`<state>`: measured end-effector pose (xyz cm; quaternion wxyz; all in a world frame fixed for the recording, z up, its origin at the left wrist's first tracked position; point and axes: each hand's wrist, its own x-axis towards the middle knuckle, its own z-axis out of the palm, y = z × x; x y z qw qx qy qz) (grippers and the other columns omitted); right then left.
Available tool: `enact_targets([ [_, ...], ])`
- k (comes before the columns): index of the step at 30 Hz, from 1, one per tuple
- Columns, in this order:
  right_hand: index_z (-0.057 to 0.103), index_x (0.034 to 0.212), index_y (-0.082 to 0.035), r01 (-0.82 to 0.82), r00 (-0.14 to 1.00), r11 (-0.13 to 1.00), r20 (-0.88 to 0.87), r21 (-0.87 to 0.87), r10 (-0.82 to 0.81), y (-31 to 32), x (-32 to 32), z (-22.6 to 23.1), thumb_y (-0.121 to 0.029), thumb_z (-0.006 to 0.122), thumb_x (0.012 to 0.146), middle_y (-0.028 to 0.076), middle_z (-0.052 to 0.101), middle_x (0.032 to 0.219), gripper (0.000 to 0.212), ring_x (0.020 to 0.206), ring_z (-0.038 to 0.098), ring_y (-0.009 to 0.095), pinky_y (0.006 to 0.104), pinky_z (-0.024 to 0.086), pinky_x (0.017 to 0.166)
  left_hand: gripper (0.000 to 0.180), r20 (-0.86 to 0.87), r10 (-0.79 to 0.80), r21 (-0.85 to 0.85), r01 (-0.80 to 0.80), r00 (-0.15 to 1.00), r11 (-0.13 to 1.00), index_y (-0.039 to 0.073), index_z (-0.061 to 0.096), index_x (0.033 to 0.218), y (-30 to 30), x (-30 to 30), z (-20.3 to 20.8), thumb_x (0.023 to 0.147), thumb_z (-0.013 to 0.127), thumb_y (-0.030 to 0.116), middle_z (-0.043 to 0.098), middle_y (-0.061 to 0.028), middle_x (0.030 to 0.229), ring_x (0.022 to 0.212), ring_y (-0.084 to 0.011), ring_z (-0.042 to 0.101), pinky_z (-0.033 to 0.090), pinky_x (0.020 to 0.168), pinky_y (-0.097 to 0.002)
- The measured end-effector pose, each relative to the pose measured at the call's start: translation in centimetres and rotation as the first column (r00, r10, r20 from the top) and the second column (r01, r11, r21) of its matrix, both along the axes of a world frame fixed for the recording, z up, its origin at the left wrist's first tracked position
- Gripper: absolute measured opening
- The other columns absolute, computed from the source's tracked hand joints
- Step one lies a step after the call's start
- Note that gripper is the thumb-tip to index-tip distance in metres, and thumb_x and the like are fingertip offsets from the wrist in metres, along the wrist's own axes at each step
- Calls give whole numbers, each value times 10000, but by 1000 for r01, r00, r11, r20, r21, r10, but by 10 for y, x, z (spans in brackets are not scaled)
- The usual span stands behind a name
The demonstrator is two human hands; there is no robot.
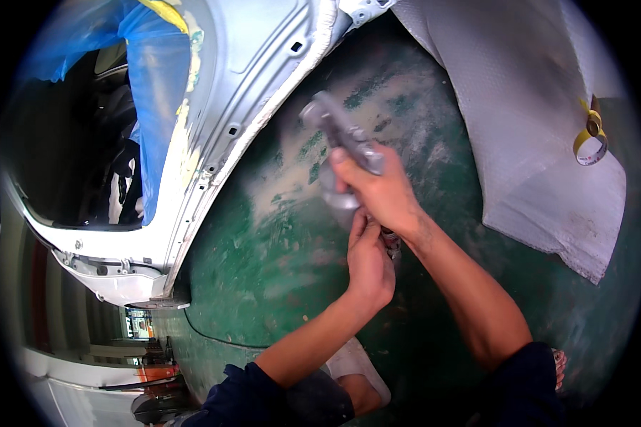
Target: The person uses a spray gun to apply primer to the interior surface of a car door. The door is masked with blue plastic and tape, and the person moves the spray gun in steady strokes across the metal surface.
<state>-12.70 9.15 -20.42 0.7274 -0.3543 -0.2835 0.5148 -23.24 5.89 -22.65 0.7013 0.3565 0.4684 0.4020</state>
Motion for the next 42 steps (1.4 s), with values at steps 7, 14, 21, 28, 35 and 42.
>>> enact_targets([
  [7, 641, 885, -45, 6, 985, 1000, 172, -27, -1, 41, -35, 25, -359, 654, 934, 37, 604, 661, 318, 616, 550, 131, 320, 441, 580, 91, 97, 171, 34, -175, 981, 984, 130, 558, 1067, 22, -19, 18, 1047, 475, 162, 536, 49, 896, 776, -57, 481, 378, 689, -240],
  [14, 633, 860, -30, -206, 925, 975, 307, -88, 223, 67, -48, 40, -426, 639, 922, 64, 617, 663, 401, 653, 607, 177, 362, 474, 633, 242, 36, 193, 89, -195, 981, 977, 80, 576, 1192, 44, -41, 21, 1037, 441, 206, 631, -33, 1099, 1024, -158, 581, 439, 899, -336],
  [21, 592, 863, -26, -153, 964, 988, 216, -13, 152, 49, -54, 34, -366, 615, 947, 40, 589, 678, 350, 651, 545, 144, 334, 452, 637, 389, -865, 354, 498, 699, 356, 513, 21, 531, 1305, 119, -155, 48, 982, 511, 237, 597, -114, 1238, 1146, -226, 546, 415, 961, -384],
  [28, 592, 897, -21, -150, 972, 989, 181, 0, 147, 25, -56, 39, -328, 622, 957, 22, 580, 698, 314, 675, 529, 120, 307, 444, 654, 705, -498, 858, -154, 987, -125, 54, 138, 328, 1547, 221, -155, 130, 948, 536, 446, 316, -25, 1610, 1497, -213, 258, 217, 1198, -447],
  [35, 590, 890, -27, -179, 952, 984, 251, -10, 176, 14, -50, 38, -326, 603, 966, 25, 578, 713, 309, 685, 524, 124, 304, 444, 666, 660, -327, 931, -238, 967, -164, 86, 198, 305, 1562, 243, -183, 137, 983, 481, 460, 305, 60, 1613, 1483, -130, 275, 213, 1207, -372],
  [42, 589, 876, -27, -185, 945, 982, 268, -37, 188, -7, -48, 32, -320, 609, 963, 31, 582, 707, 306, 692, 530, 122, 303, 443, 667, 659, -336, 914, -311, 943, -228, 120, 171, 306, 1562, 248, -226, 138, 994, 460, 468, 288, 53, 1622, 1496, -123, 242, 192, 1214, -342],
])
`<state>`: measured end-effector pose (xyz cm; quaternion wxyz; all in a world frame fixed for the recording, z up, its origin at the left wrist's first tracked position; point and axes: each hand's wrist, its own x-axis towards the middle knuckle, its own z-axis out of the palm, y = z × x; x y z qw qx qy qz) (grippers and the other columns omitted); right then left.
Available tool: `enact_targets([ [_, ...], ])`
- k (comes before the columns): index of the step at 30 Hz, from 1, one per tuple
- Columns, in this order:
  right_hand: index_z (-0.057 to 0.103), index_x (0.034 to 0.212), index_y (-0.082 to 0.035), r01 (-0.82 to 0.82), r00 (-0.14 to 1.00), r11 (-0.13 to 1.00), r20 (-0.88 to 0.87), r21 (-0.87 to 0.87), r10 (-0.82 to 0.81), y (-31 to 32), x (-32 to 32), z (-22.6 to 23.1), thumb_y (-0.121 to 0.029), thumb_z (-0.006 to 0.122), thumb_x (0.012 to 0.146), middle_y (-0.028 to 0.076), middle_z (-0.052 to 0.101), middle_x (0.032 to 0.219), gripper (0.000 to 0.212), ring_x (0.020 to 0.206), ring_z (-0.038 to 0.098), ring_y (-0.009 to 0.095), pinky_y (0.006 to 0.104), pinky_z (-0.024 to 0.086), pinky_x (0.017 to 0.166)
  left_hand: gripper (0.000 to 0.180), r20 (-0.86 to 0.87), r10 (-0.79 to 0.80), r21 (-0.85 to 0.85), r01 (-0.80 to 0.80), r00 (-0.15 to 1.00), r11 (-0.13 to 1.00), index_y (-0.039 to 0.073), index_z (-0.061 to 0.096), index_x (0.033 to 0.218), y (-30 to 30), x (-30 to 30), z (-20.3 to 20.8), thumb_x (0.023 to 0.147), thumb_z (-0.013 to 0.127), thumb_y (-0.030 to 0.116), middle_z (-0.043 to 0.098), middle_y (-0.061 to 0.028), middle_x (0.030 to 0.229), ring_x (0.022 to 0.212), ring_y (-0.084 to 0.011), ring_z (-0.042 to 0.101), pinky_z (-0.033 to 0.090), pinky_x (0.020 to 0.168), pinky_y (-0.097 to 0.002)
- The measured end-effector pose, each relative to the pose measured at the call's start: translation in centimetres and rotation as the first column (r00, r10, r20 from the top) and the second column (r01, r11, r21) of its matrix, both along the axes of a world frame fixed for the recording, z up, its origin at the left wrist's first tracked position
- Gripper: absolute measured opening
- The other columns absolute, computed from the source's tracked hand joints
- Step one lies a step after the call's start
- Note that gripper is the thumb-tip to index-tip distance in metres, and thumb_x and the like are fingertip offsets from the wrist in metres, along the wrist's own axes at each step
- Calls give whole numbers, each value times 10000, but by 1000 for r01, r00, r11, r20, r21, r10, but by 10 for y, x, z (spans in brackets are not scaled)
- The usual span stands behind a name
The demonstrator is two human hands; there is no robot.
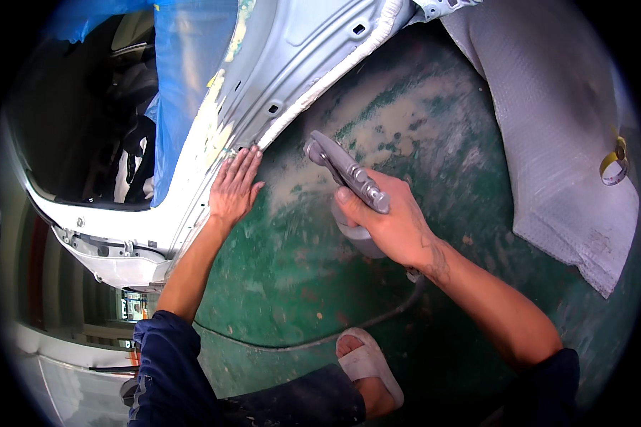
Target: The person uses a spray gun to apply primer to the interior surface of a car door. The door is masked with blue plastic and tape, and the person moves the spray gun in steady strokes across the metal surface.
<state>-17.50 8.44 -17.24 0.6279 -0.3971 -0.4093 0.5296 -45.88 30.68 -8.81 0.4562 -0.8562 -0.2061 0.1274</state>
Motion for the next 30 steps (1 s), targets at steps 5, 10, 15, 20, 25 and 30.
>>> enact_targets([
  [5, 594, 895, -22, -23, 1000, 1000, 18, -20, 24, 3, -2, 0, -335, 609, 972, 30, 581, 705, 323, 691, 532, 118, 305, 447, 666, 663, -15, -191, 71, 192, 981, 979, 158, 336, 1548, 15, 50, 3, 982, 491, 468, 332, 42, 1601, 1473, -130, 292, 216, 1207, -347],
  [10, 596, 914, -13, -16, 1000, 1000, -4, -10, 16, -5, -5, 4, -357, 609, 975, 38, 574, 700, 350, 686, 529, 128, 312, 454, 663, 634, 27, -69, 44, 68, 997, 997, 161, 416, 1513, 32, -32, -17, 979, 490, 494, 382, 27, 1576, 1461, -174, 323, 233, 1199, -370],
  [15, 596, 915, -3, 13, 998, 1000, 60, -20, -12, -10, -9, 3, -365, 624, 963, 62, 555, 689, 366, 663, 502, 144, 328, 449, 642, 618, 35, -148, -37, 149, 988, 988, 180, 427, 1507, 26, -4, -3, 970, 511, 473, 401, 39, 1564, 1453, -163, 338, 253, 1187, -371],
  [20, 591, 894, 0, -56, 992, 998, 116, 21, 54, 5, -23, 13, -371, 631, 956, 68, 529, 677, 378, 653, 473, 147, 350, 431, 618, 583, 55, -321, 126, 312, 945, 942, 193, 453, 1490, 28, 49, -6, 964, 548, 426, 447, 56, 1532, 1424, -163, 385, 289, 1164, -364],
  [25, 583, 893, 1, -82, 987, 997, 140, -14, 83, -9, -19, 17, -392, 633, 955, 63, 516, 671, 402, 655, 470, 142, 348, 432, 617, 548, 45, -74, 96, 69, 996, 993, 257, 437, 1499, 57, -97, -17, 989, 504, 446, 432, 116, 1534, 1414, -103, 385, 276, 1171, -335],
  [30, 582, 895, -6, -49, 989, 995, 132, -85, 60, -17, -18, 4, -410, 633, 958, 55, 533, 682, 411, 660, 475, 134, 325, 440, 625, 569, 26, 25, -20, -24, 999, 1000, 171, 438, 1495, 45, -99, -18, 994, 505, 431, 425, 17, 1546, 1424, -154, 382, 289, 1164, -364],
])
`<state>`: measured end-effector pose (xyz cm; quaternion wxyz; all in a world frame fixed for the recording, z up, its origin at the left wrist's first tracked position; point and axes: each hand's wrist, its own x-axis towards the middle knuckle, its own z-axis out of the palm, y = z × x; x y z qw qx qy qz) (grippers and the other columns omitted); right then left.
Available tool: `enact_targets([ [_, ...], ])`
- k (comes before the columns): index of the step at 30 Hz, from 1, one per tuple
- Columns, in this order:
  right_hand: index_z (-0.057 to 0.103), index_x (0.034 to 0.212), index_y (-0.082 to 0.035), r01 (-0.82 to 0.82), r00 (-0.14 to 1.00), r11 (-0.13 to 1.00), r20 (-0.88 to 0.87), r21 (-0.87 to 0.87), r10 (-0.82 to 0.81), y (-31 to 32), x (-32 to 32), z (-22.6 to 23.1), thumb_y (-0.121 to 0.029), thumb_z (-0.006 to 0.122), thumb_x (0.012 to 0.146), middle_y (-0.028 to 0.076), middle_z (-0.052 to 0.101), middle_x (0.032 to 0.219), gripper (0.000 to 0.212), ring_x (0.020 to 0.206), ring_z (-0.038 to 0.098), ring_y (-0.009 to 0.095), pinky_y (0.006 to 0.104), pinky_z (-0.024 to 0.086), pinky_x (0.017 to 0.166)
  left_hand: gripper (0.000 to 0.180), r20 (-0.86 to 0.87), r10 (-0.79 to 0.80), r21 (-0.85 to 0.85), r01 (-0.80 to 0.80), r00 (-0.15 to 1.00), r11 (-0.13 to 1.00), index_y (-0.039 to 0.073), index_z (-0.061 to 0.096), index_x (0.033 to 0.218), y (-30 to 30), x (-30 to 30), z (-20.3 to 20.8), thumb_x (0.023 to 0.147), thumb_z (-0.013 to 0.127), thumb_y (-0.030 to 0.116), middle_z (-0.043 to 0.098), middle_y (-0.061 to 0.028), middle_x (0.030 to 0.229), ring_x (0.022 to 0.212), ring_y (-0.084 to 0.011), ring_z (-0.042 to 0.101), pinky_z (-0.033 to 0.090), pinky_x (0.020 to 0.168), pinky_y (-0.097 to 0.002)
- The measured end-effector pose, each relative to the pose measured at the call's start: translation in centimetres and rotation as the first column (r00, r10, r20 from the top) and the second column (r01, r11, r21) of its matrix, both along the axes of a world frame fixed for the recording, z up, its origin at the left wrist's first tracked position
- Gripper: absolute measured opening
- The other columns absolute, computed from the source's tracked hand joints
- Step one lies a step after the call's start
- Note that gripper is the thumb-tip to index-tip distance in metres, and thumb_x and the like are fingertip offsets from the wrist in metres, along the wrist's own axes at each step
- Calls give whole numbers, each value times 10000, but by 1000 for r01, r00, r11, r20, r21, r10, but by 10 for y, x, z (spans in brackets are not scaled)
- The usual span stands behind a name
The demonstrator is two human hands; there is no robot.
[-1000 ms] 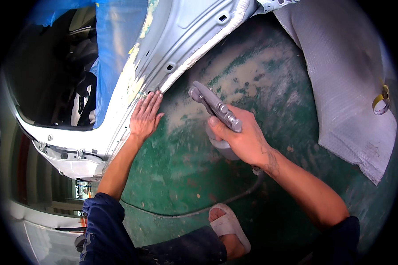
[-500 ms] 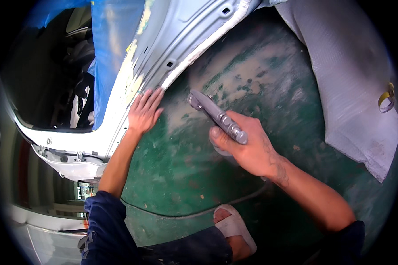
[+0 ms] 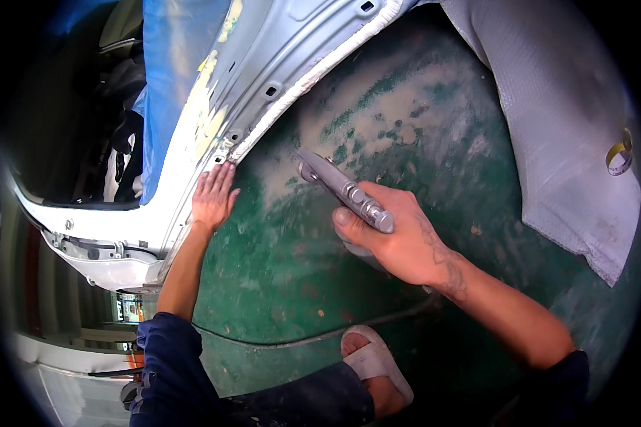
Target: The person uses a spray gun to apply primer to the interior surface of a car door. The door is masked with blue plastic and tape, and the person moves the spray gun in steady strokes across the metal surface.
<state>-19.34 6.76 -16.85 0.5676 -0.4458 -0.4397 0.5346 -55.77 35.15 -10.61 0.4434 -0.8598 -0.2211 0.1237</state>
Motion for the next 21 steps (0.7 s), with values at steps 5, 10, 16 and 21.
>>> enact_targets([
  [5, 592, 906, -11, -42, 996, 999, -84, -11, 41, 4, 1, 11, -403, 627, 965, 42, 546, 709, 398, 681, 492, 119, 308, 446, 638, 626, 55, -230, -15, 231, 972, 973, 85, 419, 1491, -11, 81, 0, 975, 525, 424, 421, -44, 1549, 1429, -203, 385, 294, 1168, -401],
  [10, 596, 908, -9, -40, 999, 999, -21, 14, 40, 4, -2, 10, -407, 628, 966, 33, 553, 706, 403, 688, 502, 115, 309, 446, 637, 626, 108, 60, -35, -56, 992, 998, 72, 393, 1505, -20, 32, -13, 994, 488, 420, 381, -70, 1572, 1456, -220, 342, 258, 1193, -401],
  [16, 600, 914, 2, -75, 997, 997, -26, 36, 76, 9, -9, 11, -378, 632, 959, 41, 541, 683, 383, 666, 496, 116, 319, 444, 623, 710, 124, 31, -89, -20, 992, 996, -3, 335, 1513, -29, 23, -15, 977, 512, 427, 336, -131, 1588, 1482, -276, 291, 252, 1192, -440],
  [21, 612, 903, 5, -103, 995, 990, 3, 95, 104, 32, -26, 32, -318, 632, 942, 53, 557, 660, 326, 636, 508, 117, 327, 444, 606, 732, 196, 11, -71, 3, 981, 998, -44, 316, 1507, -23, 47, -14, 977, 516, 422, 331, -103, 1595, 1481, -247, 295, 256, 1192, -434],
])
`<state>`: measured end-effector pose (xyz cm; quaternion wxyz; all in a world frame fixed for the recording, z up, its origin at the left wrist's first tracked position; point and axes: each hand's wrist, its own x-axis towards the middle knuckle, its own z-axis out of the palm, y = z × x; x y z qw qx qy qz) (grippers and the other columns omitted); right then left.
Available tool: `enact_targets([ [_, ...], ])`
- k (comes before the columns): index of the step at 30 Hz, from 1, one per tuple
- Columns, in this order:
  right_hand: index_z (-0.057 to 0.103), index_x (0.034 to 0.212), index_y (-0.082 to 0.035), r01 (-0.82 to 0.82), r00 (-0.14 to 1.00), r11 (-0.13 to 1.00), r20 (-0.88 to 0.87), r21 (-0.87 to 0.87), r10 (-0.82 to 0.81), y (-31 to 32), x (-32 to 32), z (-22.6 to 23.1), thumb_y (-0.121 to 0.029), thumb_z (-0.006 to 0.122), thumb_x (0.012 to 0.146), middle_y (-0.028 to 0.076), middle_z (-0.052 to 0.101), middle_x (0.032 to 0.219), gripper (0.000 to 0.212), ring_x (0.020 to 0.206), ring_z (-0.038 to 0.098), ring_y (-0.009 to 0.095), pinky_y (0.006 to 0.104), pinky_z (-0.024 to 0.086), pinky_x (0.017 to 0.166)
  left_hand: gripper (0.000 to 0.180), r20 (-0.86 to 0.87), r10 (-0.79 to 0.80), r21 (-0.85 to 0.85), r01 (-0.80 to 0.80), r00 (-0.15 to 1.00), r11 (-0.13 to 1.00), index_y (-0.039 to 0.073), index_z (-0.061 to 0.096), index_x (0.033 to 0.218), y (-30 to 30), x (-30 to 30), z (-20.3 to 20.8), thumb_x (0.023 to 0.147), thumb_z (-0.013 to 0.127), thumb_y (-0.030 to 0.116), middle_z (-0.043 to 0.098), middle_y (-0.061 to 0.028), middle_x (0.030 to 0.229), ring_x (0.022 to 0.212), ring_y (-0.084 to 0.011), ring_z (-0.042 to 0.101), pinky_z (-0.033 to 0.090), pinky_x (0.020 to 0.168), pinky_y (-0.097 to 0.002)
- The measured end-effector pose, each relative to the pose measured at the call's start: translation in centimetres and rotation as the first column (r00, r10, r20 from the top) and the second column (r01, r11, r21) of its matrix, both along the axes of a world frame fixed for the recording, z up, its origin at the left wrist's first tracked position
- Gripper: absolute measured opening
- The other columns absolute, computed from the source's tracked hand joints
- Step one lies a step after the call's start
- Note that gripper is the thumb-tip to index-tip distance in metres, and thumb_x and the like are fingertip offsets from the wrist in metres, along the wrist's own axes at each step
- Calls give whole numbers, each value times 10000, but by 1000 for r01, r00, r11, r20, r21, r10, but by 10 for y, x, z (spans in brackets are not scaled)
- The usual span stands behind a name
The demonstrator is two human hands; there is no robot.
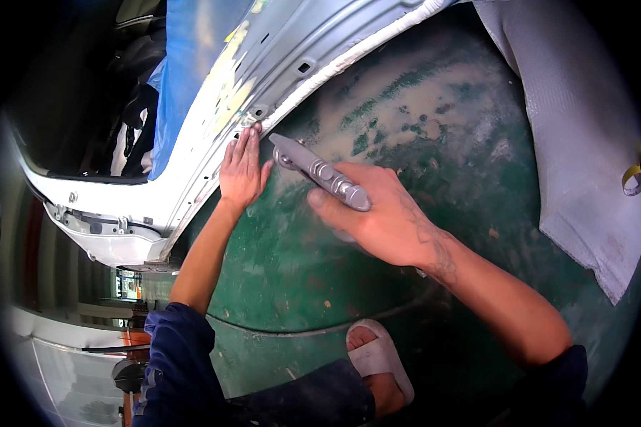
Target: The person uses a spray gun to apply primer to the interior surface of a car door. The door is masked with blue plastic and tape, and the person moves the spray gun in steady strokes across the metal surface.
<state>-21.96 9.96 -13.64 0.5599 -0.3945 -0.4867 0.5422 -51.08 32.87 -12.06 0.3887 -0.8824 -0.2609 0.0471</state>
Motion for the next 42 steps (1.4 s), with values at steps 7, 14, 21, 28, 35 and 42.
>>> enact_targets([
  [7, 623, 898, -1, 54, 997, 998, 46, 41, -56, 48, -33, -11, -336, 630, 935, 76, 623, 692, 337, 646, 600, 169, 344, 474, 628, 745, 16, 257, 9, -257, 966, 966, -43, 233, 1535, -16, -51, -7, 1005, 469, 424, 258, -101, 1622, 1501, -229, 238, 185, 1230, -393],
  [14, 631, 925, -9, 135, 984, 991, -119, -4, -135, 99, -85, -27, -349, 619, 943, 69, 630, 676, 341, 662, 633, 166, 346, 491, 636, 744, -84, 143, -82, -150, 986, 985, -52, 257, 1523, -26, -65, 15, 986, 503, 401, 255, -165, 1613, 1505, -308, 221, 192, 1227, -431],
  [21, 625, 935, -13, 120, 965, 992, -229, -36, -125, 98, -99, -35, -340, 605, 954, 49, 598, 682, 328, 649, 552, 142, 330, 447, 624, 641, -11, -104, -167, 100, 995, 981, -11, 436, 1440, -4, -23, 1, 949, 563, 380, 340, -179, 1569, 1474, -335, 288, 237, 1205, -453],
  [28, 623, 931, -24, 75, 953, 995, -288, -68, -91, 90, -90, -41, -340, 603, 979, 13, 590, 692, 321, 592, 499, 98, 281, 408, 553, 583, 156, -202, -154, 226, 967, 962, -20, 523, 1346, 4, 13, -17, 920, 608, 368, 350, -195, 1563, 1468, -344, 301, 268, 1190, -465],
  [35, 609, 902, -32, 36, 945, 994, -320, -106, -68, 72, -80, -48, -391, 613, 984, -1, 584, 665, 368, 493, 468, 72, 250, 368, 447, 693, 111, -176, -139, 191, 978, 972, -36, 434, 1428, 7, 8, -10, 908, 615, 385, 340, -209, 1561, 1454, -365, 313, 278, 1180, -465],
  [42, 585, 858, -29, 24, 940, 992, -334, -127, -66, 55, -70, -47, -411, 610, 987, -4, 551, 628, 404, 486, 459, 66, 243, 351, 431, 715, 52, -314, -136, 318, 948, 938, -39, 430, 1430, 7, 29, -6, 904, 609, 412, 356, -207, 1551, 1456, -353, 316, 260, 1193, -464],
])
